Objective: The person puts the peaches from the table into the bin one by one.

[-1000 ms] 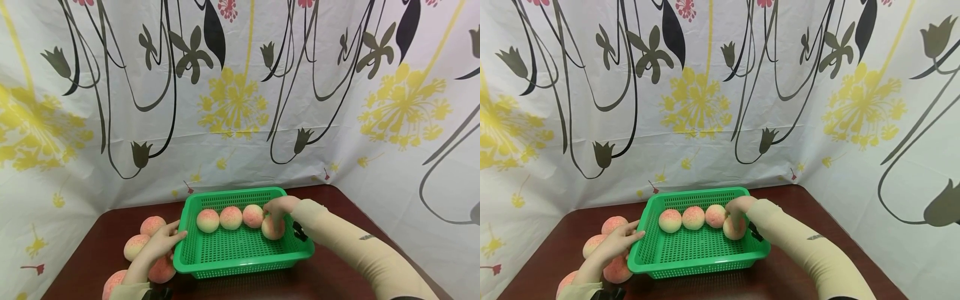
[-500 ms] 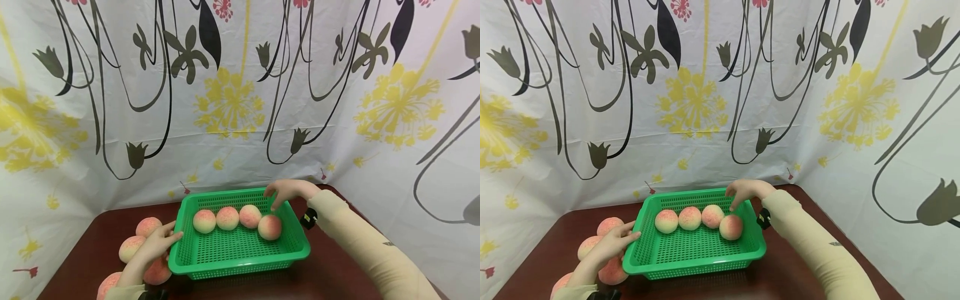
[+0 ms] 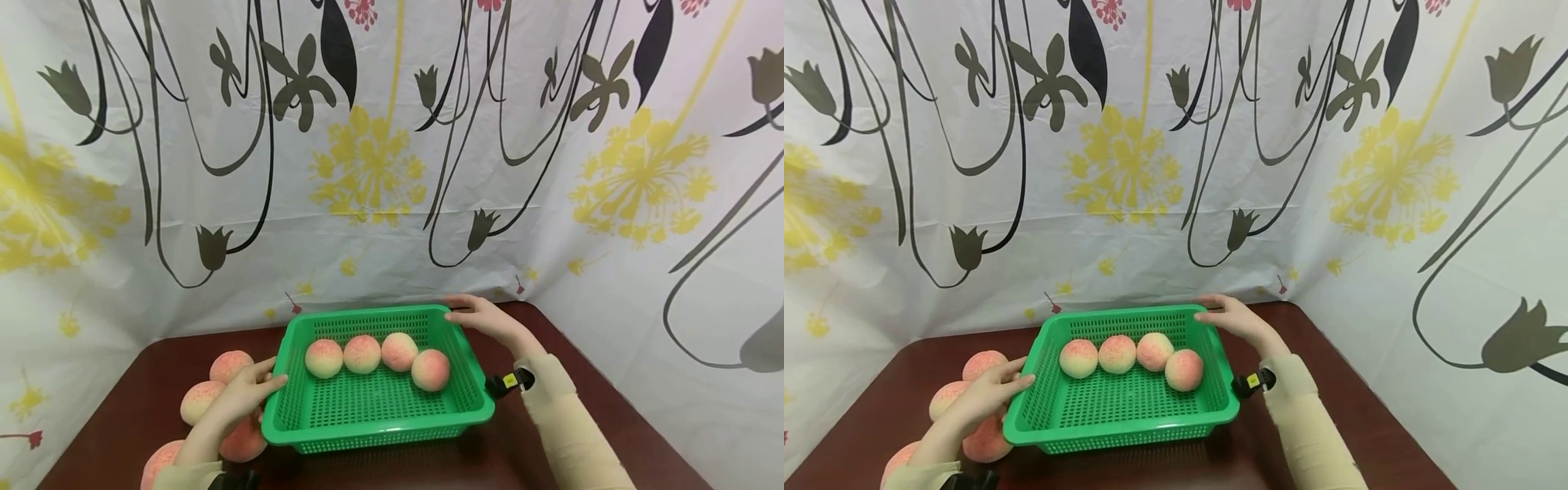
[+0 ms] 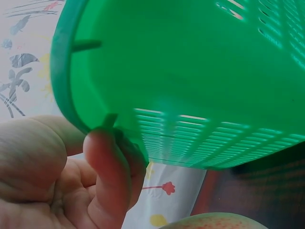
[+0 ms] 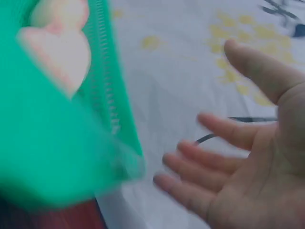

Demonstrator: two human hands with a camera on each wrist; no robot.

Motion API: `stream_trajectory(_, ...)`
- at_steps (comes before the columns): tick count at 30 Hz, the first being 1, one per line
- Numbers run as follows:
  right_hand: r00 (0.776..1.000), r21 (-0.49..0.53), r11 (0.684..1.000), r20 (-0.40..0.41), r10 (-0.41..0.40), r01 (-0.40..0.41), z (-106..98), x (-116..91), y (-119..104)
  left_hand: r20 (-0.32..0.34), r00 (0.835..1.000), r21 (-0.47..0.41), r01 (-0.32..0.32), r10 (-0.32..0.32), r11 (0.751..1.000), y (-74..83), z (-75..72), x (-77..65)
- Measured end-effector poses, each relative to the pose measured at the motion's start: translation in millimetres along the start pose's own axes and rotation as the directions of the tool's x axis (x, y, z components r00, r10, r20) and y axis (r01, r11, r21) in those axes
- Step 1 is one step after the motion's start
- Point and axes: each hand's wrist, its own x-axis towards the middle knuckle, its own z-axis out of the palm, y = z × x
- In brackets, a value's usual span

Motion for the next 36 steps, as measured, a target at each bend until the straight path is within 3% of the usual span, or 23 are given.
stream_trajectory(4,0.999,0.127,0.992,-0.044,0.005,0.000,-1.1,-12.7,10.0,0.003,1.000,0.002,-0.009,0.009,1.000,0.0,-0.6,1.4)
stream_trajectory(9,0.997,0.142,0.989,-0.062,0.046,-0.037,-5.4,-27.3,21.3,0.007,1.000,-0.011,0.002,-0.002,1.000,-2.2,0.1,1.5)
stream_trajectory(16,0.993,0.201,0.973,0.068,0.101,-0.113,-4.5,-31.1,47.2,0.009,1.000,-0.024,-0.009,0.010,1.000,-2.7,0.3,1.6)
stream_trajectory(24,0.976,0.293,0.949,0.212,0.054,-0.117,2.1,-27.1,62.2,0.019,1.000,0.006,-0.021,0.021,1.000,-1.1,-1.3,-0.1)
stream_trajectory(29,0.976,0.306,0.949,0.219,0.008,-0.076,1.0,-27.4,62.7,0.025,0.999,0.045,-0.047,0.046,0.998,-0.6,-0.8,1.3)
stream_trajectory(36,0.980,0.337,0.938,0.200,0.014,-0.083,3.6,-22.7,62.1,0.015,0.999,0.081,-0.031,0.029,0.996,-0.1,-1.3,1.7)
